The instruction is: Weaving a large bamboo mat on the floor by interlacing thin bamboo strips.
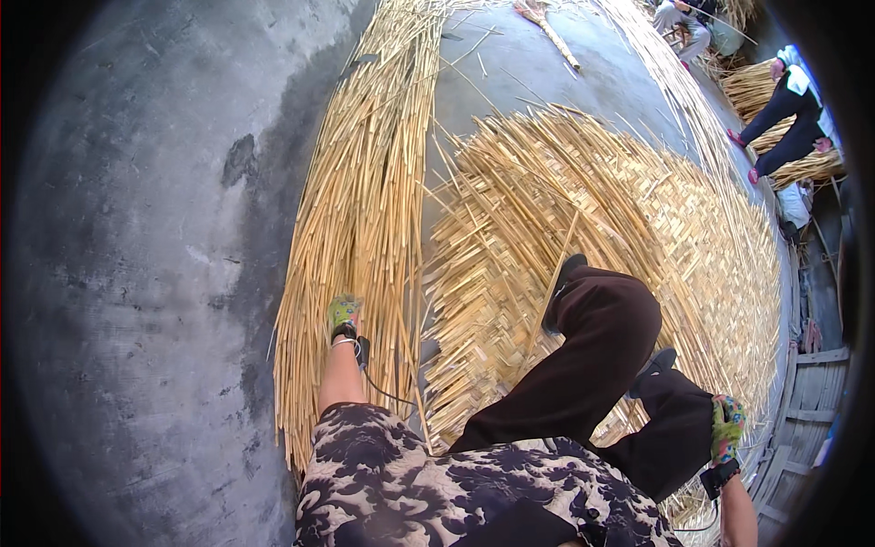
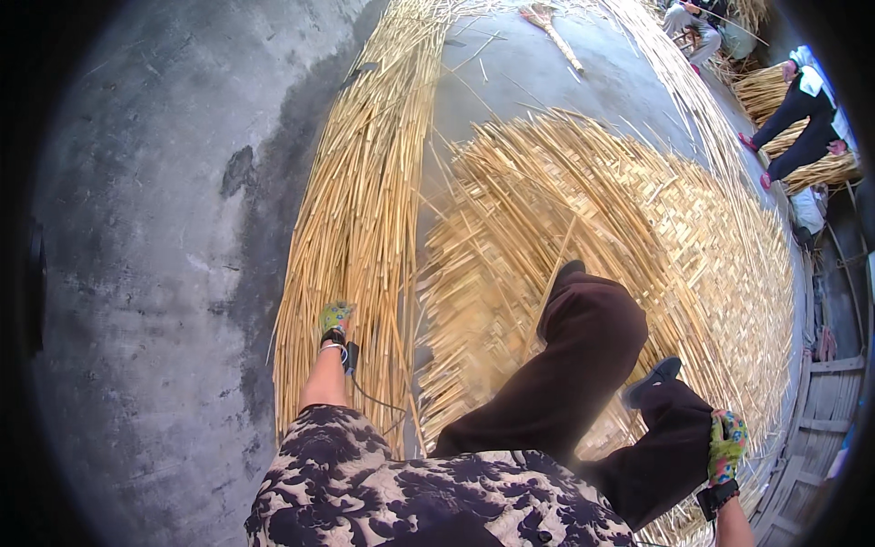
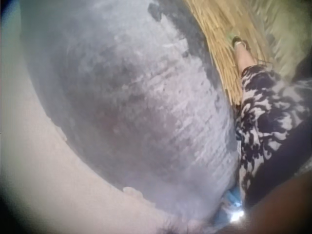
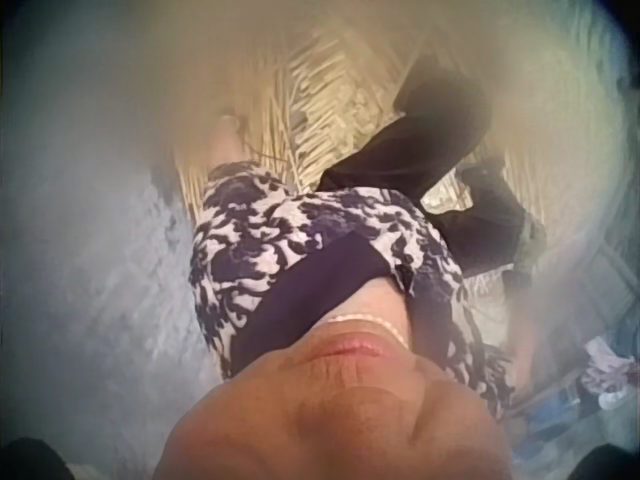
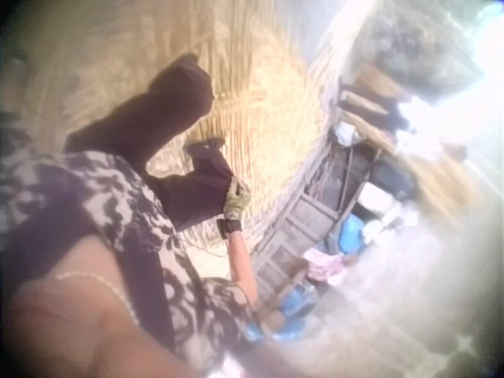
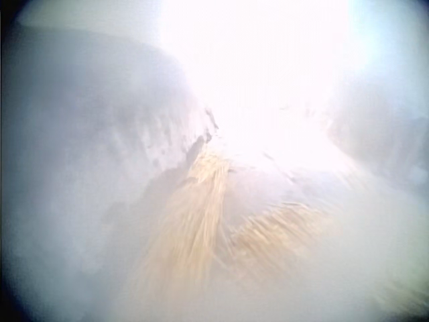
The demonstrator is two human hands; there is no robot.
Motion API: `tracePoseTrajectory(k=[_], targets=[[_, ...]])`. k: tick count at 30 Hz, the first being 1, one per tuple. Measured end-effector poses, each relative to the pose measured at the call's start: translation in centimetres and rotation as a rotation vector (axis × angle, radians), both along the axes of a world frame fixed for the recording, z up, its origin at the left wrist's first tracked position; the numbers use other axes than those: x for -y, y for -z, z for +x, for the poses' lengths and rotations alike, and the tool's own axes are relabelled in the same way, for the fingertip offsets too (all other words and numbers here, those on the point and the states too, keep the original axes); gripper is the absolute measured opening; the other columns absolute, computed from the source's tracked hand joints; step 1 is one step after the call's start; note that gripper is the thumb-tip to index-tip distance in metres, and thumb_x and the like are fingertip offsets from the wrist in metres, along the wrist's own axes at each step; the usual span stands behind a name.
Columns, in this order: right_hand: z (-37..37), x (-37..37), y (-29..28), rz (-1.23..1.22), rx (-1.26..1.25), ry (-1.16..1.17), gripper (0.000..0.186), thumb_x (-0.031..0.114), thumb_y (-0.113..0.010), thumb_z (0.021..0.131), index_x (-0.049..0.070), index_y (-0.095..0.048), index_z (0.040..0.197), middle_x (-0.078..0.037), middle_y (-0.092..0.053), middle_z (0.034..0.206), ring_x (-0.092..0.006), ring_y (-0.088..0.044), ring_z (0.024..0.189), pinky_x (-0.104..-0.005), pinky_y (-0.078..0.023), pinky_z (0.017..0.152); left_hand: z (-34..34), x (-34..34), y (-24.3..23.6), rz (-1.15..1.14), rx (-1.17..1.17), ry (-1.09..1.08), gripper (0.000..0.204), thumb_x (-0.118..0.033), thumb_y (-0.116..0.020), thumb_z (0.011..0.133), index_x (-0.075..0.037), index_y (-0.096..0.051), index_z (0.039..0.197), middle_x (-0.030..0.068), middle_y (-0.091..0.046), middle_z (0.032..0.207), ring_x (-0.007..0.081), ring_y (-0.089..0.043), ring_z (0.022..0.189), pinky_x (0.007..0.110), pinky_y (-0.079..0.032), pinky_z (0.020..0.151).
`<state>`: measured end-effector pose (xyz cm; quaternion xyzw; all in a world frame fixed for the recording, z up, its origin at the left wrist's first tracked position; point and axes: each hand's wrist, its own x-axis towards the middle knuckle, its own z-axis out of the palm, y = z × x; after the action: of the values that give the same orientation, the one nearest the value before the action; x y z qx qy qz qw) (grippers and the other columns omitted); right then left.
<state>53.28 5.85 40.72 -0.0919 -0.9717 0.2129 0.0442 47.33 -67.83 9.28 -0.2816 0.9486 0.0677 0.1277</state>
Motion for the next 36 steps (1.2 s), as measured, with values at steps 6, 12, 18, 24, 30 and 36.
tracePoseTrajectory(k=[6,12,18,24,30,36], targets=[[-0.4,0.6,-0.6,0.027,0.038,0.012,0.006,0.004,-0.055,0.078,0.003,-0.058,0.082,-0.007,-0.059,0.082,-0.0184,-0.056,0.079,-0.0275,-0.041,0.073,-0.7,-2.8,-1.7,0.843,-0.326,-0.532,0.029,-0.028,-0.058,0.077,-0.003,-0.057,0.093,0.0068,-0.058,0.080,0.0182,-0.053,0.065,0.030,-0.043,0.053],[-1.0,0.4,0.6,-0.039,-0.064,-0.088,0.005,0.002,-0.055,0.077,0.003,-0.058,0.081,-0.006,-0.059,0.082,-0.0188,-0.056,0.078,-0.0286,-0.042,0.071,1.7,2.1,5.0,0.572,-0.345,-0.279,0.029,-0.025,-0.056,0.075,-0.004,-0.057,0.096,0.0132,-0.060,0.088,0.0264,-0.058,0.075,0.036,-0.046,0.062],[0.1,0.1,-0.4,0.182,-0.125,-0.113,0.005,0.006,-0.058,0.075,0.005,-0.059,0.080,-0.009,-0.059,0.079,-0.0232,-0.055,0.074,-0.0325,-0.042,0.069,-4.7,-8.7,-4.3,0.094,-0.218,0.178,0.018,-0.015,-0.045,0.079,-0.005,-0.054,0.091,0.0052,-0.061,0.083,0.0191,-0.057,0.077,0.035,-0.044,0.065],[-3.3,7.2,-2.8,-0.321,0.039,-0.107,0.017,0.008,-0.060,0.073,0.004,-0.061,0.090,-0.008,-0.062,0.076,-0.0176,-0.058,0.071,-0.0268,-0.045,0.064,-4.5,-26.1,-29.1,1.582,-0.402,0.342,0.021,-0.015,-0.046,0.081,-0.006,-0.051,0.099,0.0008,-0.055,0.070,0.0065,-0.048,0.055,0.020,-0.039,0.049],[-5.4,17.2,-7.2,-1.857,0.687,-0.076,0.061,0.046,-0.044,0.083,0.002,-0.033,0.124,-0.011,-0.053,0.105,-0.0204,-0.054,0.090,-0.0325,-0.044,0.078,2.8,-36.3,-34.9,1.964,0.653,0.764,0.049,-0.023,-0.045,0.087,-0.007,-0.029,0.130,-0.0002,-0.050,0.086,0.0061,-0.044,0.069,0.018,-0.038,0.057],[-0.2,8.7,-6.3,-1.856,-0.048,0.173,0.039,0.018,-0.049,0.085,0.000,-0.037,0.118,-0.004,-0.052,0.079,-0.0150,-0.055,0.071,-0.0294,-0.049,0.070,0.4,-38.9,-36.5,0.841,-0.137,1.611,0.039,-0.013,-0.051,0.079,-0.007,-0.044,0.116,0.0149,-0.056,0.073,0.0289,-0.056,0.064,0.034,-0.045,0.055]])
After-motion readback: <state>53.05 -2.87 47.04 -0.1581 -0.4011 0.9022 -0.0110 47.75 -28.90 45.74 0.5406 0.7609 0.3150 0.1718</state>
